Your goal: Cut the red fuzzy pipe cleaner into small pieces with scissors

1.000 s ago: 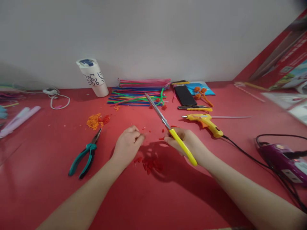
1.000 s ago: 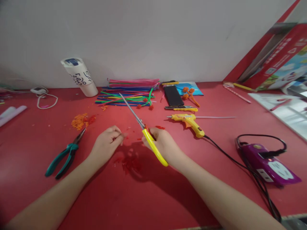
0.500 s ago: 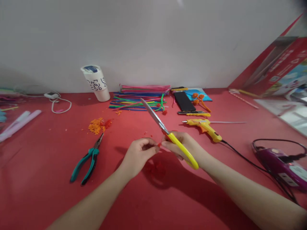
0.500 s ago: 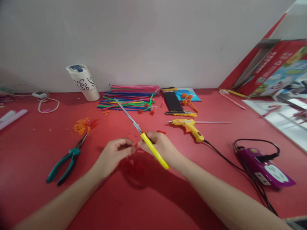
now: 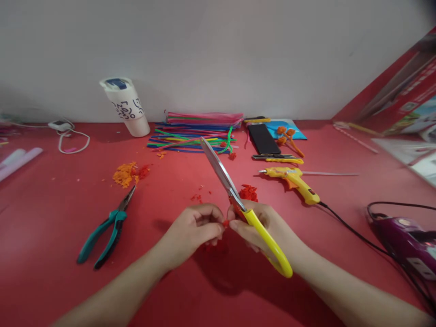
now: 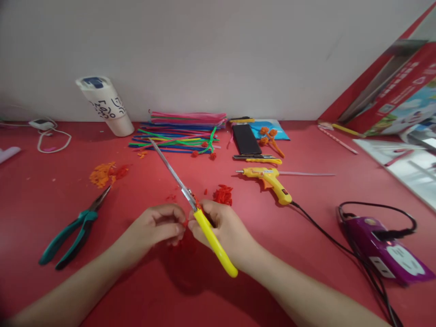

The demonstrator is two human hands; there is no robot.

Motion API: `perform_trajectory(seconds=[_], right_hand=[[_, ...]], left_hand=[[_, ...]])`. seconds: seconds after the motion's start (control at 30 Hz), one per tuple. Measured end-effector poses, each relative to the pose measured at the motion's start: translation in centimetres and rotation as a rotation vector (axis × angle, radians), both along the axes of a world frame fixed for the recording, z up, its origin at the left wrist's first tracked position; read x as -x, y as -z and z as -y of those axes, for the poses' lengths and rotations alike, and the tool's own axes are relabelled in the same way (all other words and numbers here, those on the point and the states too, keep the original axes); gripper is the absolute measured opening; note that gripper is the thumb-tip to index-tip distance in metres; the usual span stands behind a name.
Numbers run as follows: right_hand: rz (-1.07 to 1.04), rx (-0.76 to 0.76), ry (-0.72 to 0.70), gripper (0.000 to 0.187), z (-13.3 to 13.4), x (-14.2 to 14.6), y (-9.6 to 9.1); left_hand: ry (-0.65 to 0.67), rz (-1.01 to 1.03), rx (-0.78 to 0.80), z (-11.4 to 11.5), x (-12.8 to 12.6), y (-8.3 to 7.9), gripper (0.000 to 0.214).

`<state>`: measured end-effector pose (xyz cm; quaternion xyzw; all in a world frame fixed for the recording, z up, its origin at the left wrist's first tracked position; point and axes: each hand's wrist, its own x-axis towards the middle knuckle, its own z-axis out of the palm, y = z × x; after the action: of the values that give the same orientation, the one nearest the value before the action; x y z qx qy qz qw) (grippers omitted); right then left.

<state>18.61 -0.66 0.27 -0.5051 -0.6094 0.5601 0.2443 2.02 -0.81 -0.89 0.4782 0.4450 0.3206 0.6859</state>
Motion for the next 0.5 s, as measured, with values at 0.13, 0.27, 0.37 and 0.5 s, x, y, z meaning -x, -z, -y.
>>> perform_trajectory(seconds=[0.13, 0.27, 0.37, 0.5], right_hand=[[0.003, 0.034, -0.007, 0.005, 0.01, -0.02, 0.14], [0.027, 0.007, -0.029, 0.005, -0.07, 0.14, 0.33], [0.035, -0.031, -0.019, 0.008, -0.13, 0.15, 0.61], [0.111, -0.139, -0.044, 0.022, -0.39, -0.38, 0.22]], left_hand=[[-0.006, -0.124, -0.103, 0.34, -0.29, -0.26, 0.008], [-0.012, -0.095, -0.058, 0.41, -0.31, -0.13, 0.007], [-0.010, -0.009, 0.063, 0.23, -0.29, 0.16, 0.005], [-0.132, 0.084, 0.066, -0.32, 0.20, -0.13, 0.005]])
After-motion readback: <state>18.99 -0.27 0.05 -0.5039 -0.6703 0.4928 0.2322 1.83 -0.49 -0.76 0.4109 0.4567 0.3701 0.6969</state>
